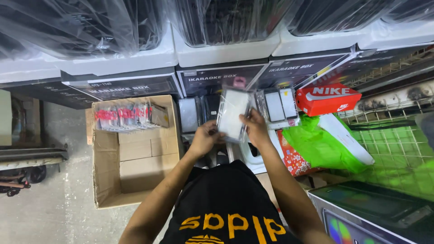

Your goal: Sorting and checking various mobile phone cases into a cardboard box.

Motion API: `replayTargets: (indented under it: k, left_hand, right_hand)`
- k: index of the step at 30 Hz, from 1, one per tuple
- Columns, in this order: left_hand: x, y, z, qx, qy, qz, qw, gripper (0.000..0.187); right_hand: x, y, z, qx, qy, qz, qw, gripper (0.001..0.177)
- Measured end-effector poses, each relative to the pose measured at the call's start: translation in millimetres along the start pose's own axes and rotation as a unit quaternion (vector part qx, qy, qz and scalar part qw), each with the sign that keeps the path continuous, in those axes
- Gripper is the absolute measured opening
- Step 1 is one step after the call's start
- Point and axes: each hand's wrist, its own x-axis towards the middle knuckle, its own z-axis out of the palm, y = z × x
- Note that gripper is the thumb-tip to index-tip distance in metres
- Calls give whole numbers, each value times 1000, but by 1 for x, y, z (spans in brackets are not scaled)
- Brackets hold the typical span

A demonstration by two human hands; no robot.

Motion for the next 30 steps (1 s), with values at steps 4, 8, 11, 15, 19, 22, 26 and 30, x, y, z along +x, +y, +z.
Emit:
replayTargets:
  k: [4,8,11,15,19,22,26,30]
  left_hand:
    - [3,0,-1,-58,20,10,998,32]
    - [5,-11,-7,35,47,11,998,22]
    - [8,-10,-7,80,45,19,996,22]
    - [15,24,0,48,41,-7,998,33]
    - [41,50,0,88,69,54,992,35]
    - [58,73,1,61,75,101,990,31]
    - [75,72,0,47,95,112,988,15]
    - [86,58,-2,-27,114,110,987,21]
  right_hand:
    - [-24,-19,32,-38,-51,57,996,34]
    - [-35,-21,35,-143,-81,50,985,44]
    - [-39,-23,33,-169,-90,38,981,44]
    - [-41,-25,33,-160,-89,55,982,44]
    - [-42,-19,28,-174,-103,79,976,41]
    - [-40,-23,31,-219,-129,79,964,38]
    - [-39,-32,37,-236,-133,52,961,38]
    - [-36,-31,28,-207,-125,61,968,35]
